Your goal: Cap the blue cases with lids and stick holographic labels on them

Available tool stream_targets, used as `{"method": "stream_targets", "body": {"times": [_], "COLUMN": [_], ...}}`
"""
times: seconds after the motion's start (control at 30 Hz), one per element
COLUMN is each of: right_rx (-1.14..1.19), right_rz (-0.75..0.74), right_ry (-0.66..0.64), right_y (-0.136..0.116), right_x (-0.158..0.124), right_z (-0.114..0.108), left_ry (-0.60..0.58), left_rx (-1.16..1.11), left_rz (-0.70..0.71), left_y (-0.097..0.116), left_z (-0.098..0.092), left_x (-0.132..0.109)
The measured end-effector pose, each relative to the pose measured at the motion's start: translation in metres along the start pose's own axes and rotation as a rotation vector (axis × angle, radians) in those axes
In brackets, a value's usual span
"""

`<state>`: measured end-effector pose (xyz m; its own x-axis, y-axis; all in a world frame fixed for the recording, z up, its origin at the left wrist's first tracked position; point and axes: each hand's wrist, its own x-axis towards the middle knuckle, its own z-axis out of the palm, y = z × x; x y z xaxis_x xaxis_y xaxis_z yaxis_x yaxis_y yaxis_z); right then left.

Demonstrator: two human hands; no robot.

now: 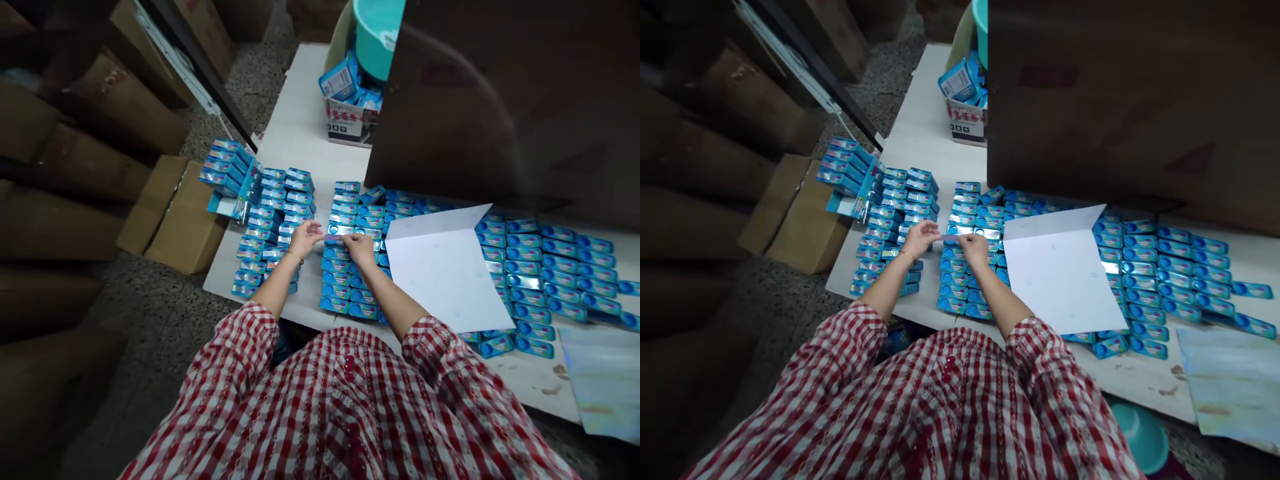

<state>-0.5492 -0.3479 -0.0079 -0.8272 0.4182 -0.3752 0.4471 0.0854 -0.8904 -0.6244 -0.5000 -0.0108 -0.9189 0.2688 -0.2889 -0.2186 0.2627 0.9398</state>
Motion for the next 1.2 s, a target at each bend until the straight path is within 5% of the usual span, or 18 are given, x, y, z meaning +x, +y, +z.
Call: {"method": "stream_targets", "body": {"times": [0.23,0.6,0.77,0.9,1.03,1.13,1.2], "right_rx": [-0.464,-0.854,-1.113,-1.298,-1.261,-1.194,-1.256], "right_rz": [-0.030,0.066,-0.219,-0.433,-0.546,-0.683,-0.705], "right_ry": [0.087,0.025,-0.112,-0.251,-0.183,0.143,0.214], "right_y": [-0.004,-0.018,-0.015,-0.013,-0.032,-0.047,-0.048], "right_x": [0.026,0.034,0.017,0.006,0.012,0.028,0.040], "right_z": [0.016,0.019,0.007,-0.001,-0.047,-0.116,-0.162], "left_ry": [0.071,0.078,0.126,-0.004,0.096,0.165,0.150], "left_rx": [0.258,0.330,0.425,0.478,0.509,0.434,0.401], "left_rz": [0.005,-0.066,-0.054,-0.080,-0.016,0.151,0.239], "left_y": [-0.013,-0.031,-0.032,-0.028,-0.016,0.003,0.019], "left_z": [0.009,0.024,0.028,0.026,0.024,0.036,0.054], "left_x": [0.041,0.047,0.034,0.026,0.021,0.020,0.022]}}
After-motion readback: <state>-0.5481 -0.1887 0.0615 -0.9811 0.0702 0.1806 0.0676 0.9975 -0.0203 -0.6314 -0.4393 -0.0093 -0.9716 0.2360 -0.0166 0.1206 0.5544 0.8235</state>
